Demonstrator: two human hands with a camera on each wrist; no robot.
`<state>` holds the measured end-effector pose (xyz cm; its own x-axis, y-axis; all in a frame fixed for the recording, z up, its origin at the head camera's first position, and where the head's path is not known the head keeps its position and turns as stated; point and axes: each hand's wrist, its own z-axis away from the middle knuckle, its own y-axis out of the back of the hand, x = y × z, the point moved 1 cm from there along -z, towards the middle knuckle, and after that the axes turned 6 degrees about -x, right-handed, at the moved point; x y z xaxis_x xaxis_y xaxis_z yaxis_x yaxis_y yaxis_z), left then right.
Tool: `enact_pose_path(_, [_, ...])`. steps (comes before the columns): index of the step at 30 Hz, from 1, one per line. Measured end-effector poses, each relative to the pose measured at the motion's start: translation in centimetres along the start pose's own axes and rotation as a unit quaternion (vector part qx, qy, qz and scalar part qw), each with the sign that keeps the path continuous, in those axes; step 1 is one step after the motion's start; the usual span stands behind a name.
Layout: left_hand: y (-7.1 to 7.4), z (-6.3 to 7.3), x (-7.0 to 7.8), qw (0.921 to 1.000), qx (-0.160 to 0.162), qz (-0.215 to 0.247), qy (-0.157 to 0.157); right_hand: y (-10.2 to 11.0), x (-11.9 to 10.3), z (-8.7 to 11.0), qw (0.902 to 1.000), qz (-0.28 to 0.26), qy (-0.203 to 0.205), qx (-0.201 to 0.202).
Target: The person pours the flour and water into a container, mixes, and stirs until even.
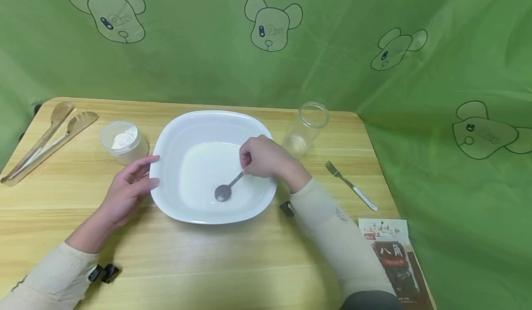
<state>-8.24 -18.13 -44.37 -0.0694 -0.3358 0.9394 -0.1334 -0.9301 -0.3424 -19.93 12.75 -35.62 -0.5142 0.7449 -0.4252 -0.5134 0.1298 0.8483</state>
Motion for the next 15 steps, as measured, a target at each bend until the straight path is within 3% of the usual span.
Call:
enact_pose_path(4, [0.0,0.0,0.0,1.0,0.0,-0.003,0.001,0.3,0.2,0.0,0.9974,0.008,-0.052,0.049])
enact_pose_path(7, [0.1,0.0,-0.1,1.0,-0.003,-0.004,0.001,-0.4,-0.2,-0.6,0.9972,-0.011,-0.039,0.063])
enact_pose_path(12, [0.2,0.0,-0.2,0.9999,-0.009,-0.006,0.001,-1.3,-0.8,-0.9,0.9984,-0.053,0.019,-0.008])
enact_pose_path(15, [0.2,0.0,-0.1,0.9999,-0.007,-0.008,0.0,-0.7,-0.6,-0.2,0.9979,-0.05,0.009,-0.039])
